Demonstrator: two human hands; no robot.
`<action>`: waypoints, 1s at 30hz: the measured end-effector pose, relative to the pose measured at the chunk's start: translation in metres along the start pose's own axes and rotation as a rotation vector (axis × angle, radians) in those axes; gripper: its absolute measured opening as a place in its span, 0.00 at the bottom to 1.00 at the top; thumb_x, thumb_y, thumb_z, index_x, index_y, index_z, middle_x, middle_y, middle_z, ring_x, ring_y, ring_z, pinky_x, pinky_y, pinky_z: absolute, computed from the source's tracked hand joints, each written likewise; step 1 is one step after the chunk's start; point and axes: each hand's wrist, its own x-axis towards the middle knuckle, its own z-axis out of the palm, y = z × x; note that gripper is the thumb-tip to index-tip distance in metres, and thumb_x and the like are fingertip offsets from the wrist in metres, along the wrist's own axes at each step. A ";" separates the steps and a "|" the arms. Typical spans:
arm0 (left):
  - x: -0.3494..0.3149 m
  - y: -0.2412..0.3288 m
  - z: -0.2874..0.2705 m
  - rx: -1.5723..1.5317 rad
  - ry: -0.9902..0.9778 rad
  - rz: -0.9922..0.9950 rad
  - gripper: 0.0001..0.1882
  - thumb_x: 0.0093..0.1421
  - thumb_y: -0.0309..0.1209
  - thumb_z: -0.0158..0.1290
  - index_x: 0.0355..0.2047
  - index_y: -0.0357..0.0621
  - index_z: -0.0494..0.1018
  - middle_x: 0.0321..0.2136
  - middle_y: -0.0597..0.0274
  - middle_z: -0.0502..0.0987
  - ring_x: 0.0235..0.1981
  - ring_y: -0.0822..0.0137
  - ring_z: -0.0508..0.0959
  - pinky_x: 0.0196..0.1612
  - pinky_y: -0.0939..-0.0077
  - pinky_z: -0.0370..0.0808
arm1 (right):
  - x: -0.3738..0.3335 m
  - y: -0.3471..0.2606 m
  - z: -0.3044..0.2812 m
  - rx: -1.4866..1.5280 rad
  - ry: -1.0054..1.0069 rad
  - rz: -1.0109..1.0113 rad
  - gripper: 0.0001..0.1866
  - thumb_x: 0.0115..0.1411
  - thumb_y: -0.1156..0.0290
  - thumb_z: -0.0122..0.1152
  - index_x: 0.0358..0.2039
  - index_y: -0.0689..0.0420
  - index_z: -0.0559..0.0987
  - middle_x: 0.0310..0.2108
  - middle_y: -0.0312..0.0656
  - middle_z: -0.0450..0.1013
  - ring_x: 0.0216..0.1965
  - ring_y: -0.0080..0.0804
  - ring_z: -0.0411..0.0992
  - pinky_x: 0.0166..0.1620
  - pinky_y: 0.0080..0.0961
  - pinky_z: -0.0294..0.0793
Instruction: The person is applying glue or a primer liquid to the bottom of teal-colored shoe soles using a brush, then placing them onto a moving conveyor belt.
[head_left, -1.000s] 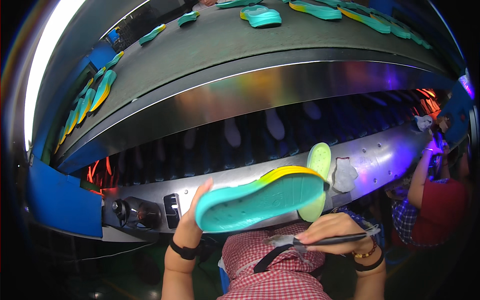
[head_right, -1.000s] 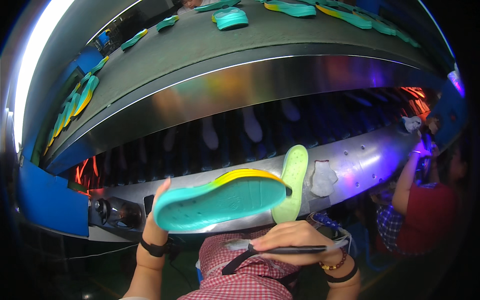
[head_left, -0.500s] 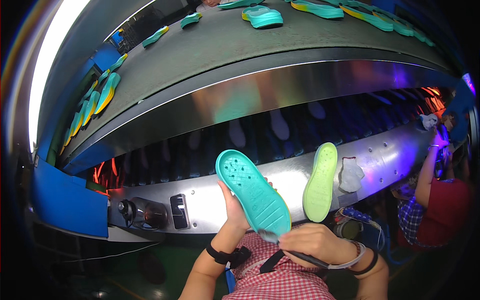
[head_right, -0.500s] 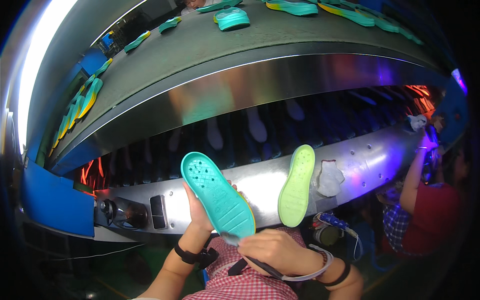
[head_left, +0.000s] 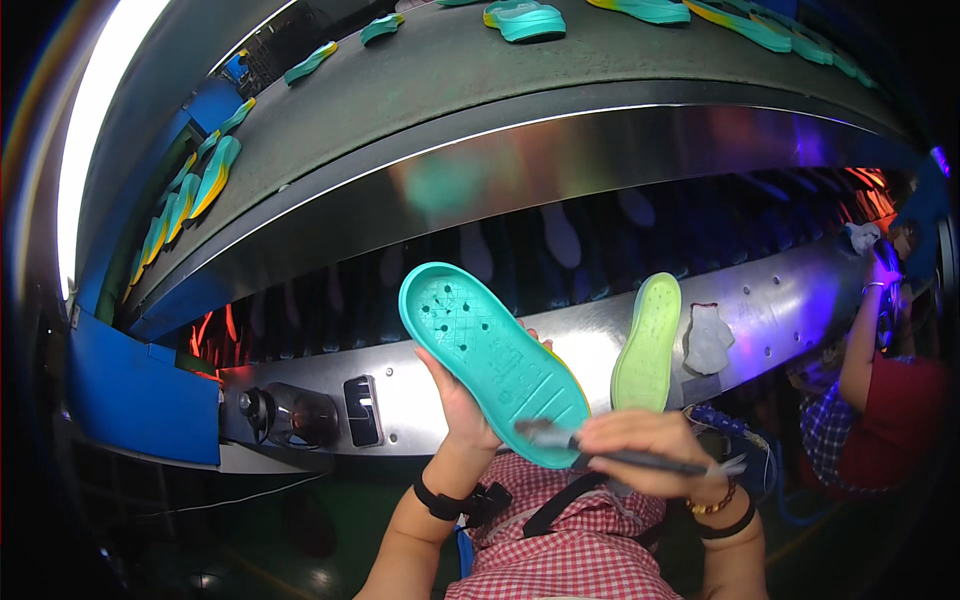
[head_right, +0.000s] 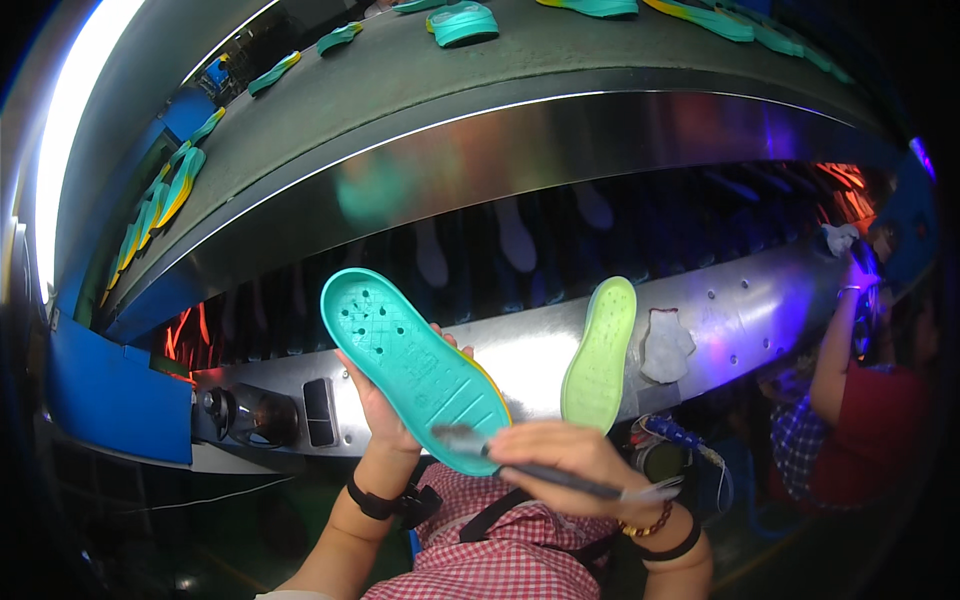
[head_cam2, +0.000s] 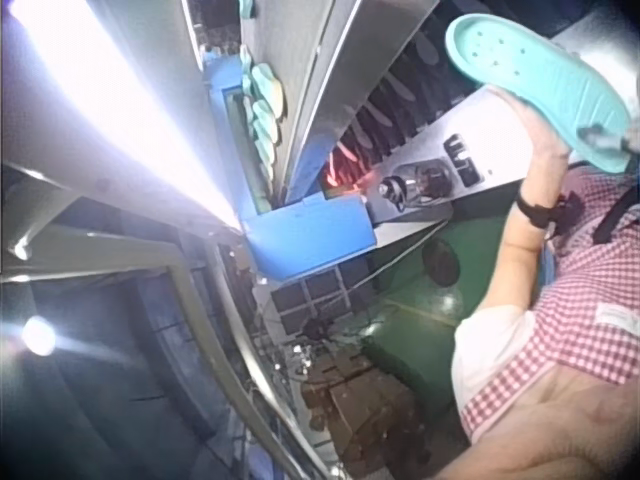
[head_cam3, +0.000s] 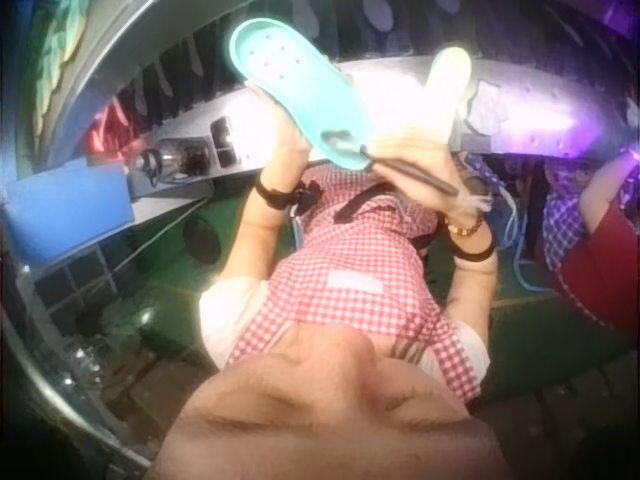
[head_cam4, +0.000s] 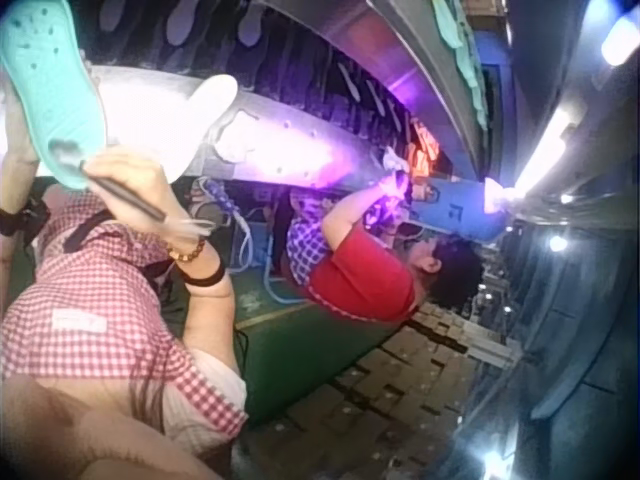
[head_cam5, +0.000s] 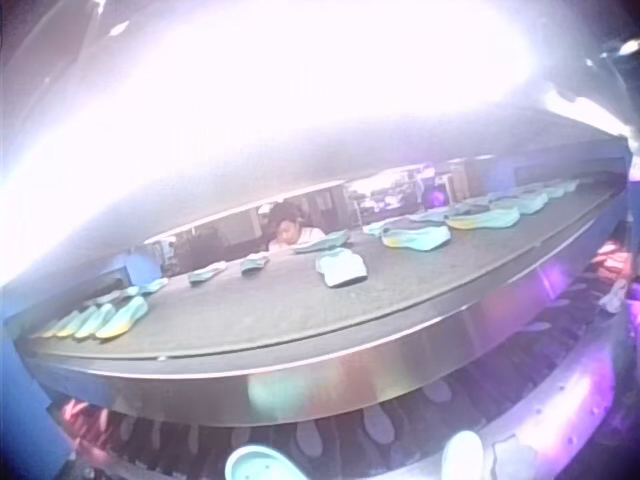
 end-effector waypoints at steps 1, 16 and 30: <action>0.001 0.002 0.001 0.009 -0.022 0.003 0.49 0.51 0.74 0.29 0.56 0.43 0.61 0.48 0.51 0.70 0.49 0.53 0.71 0.57 0.49 0.64 | -0.003 0.001 0.002 0.062 -0.111 -0.038 0.13 0.44 0.81 0.68 0.34 0.61 0.81 0.36 0.44 0.78 0.41 0.40 0.76 0.47 0.31 0.74; -0.028 -0.018 0.028 0.043 -0.088 -0.070 0.39 0.63 0.57 0.24 0.64 0.39 0.46 0.61 0.44 0.55 0.60 0.45 0.60 0.63 0.50 0.55 | -0.006 0.009 0.022 0.437 0.009 -0.042 0.12 0.52 0.82 0.61 0.39 0.65 0.77 0.41 0.50 0.75 0.40 0.31 0.75 0.45 0.24 0.74; -0.013 -0.009 0.022 0.275 -0.007 -0.119 0.40 0.60 0.59 0.31 0.63 0.41 0.51 0.60 0.43 0.58 0.58 0.44 0.63 0.60 0.43 0.57 | 0.020 0.000 -0.014 0.308 -0.068 -0.067 0.12 0.47 0.82 0.65 0.35 0.64 0.79 0.35 0.47 0.77 0.38 0.36 0.77 0.43 0.28 0.76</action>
